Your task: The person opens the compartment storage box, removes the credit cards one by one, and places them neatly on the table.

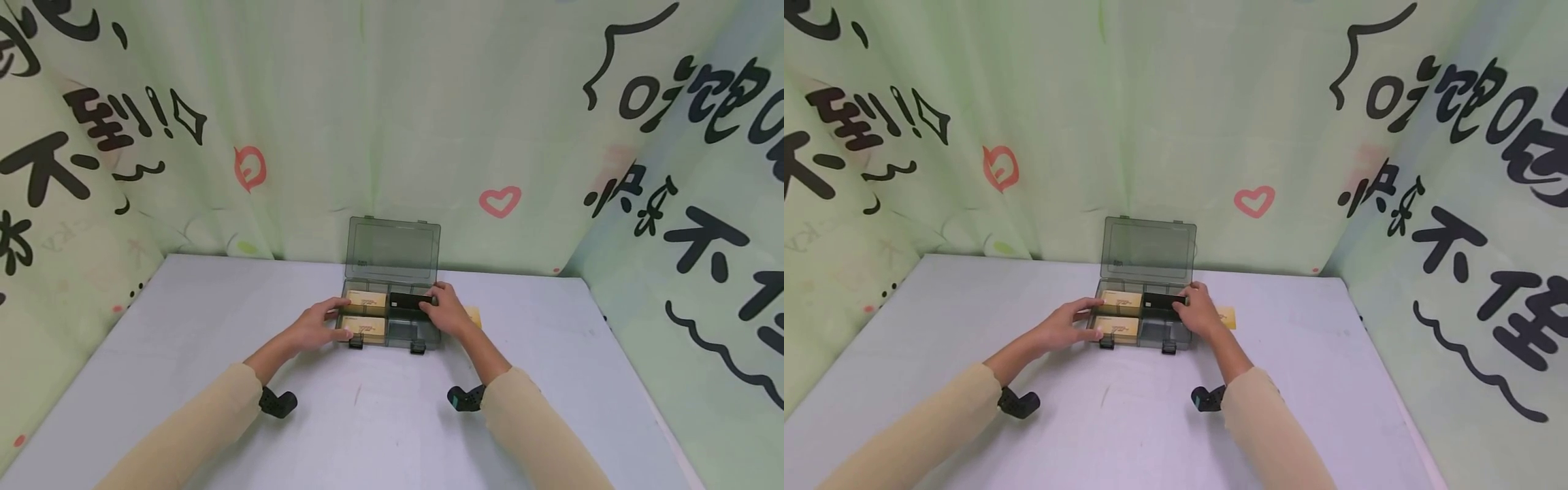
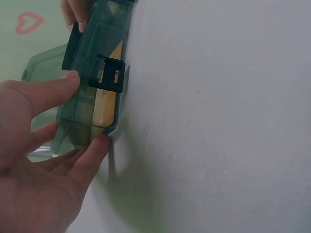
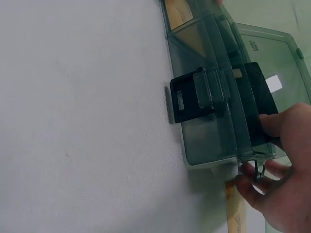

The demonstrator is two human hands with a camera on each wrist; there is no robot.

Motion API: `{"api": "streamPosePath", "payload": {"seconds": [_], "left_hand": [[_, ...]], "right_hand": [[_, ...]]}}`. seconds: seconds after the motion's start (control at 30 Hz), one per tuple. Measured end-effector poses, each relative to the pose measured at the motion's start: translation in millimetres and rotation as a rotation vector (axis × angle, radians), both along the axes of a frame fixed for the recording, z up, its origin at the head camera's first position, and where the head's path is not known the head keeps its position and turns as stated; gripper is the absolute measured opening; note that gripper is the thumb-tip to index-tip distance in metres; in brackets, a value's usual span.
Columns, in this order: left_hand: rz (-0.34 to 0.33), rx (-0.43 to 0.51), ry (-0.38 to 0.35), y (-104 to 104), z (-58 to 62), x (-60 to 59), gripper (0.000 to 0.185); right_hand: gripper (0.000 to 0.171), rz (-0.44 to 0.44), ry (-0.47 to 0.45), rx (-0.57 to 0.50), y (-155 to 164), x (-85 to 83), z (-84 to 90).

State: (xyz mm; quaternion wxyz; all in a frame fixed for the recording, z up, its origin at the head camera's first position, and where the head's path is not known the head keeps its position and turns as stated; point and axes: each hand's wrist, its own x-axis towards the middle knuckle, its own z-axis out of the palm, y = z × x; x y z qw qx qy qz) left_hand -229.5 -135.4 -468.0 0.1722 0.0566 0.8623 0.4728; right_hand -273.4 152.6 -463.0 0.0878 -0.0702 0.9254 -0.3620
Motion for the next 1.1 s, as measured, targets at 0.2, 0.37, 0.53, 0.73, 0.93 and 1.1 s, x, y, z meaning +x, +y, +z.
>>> {"api": "streamPosePath", "payload": {"seconds": [0.2,0.37,0.53,0.73,0.93,1.1], "left_hand": [[-0.005,-0.001,0.007,0.4,-0.4,1.4,0.07],[-0.01,0.006,0.011,0.5,-1.4,1.2,0.07],[-0.008,0.002,0.01,-0.2,-0.8,0.9,0.069],[-0.013,-0.005,0.013,0.0,0.8,0.2,0.069],[-0.014,-0.015,0.011,0.1,1.0,-0.2,0.069],[-0.01,-0.018,0.005,0.3,1.0,0.7,0.07]], "right_hand": [[0.025,-0.051,0.053,-0.055,0.8,3.2,1.0],[0.03,-0.079,0.108,-0.079,5.1,9.2,8.6],[0.031,-0.095,0.134,-0.118,12.4,13.1,13.3],[0.018,-0.141,0.139,-0.167,24.3,17.6,13.7],[0.019,-0.125,0.123,-0.161,37.1,21.0,12.7],[0.026,-0.113,0.129,-0.165,48.3,24.9,11.9]]}}
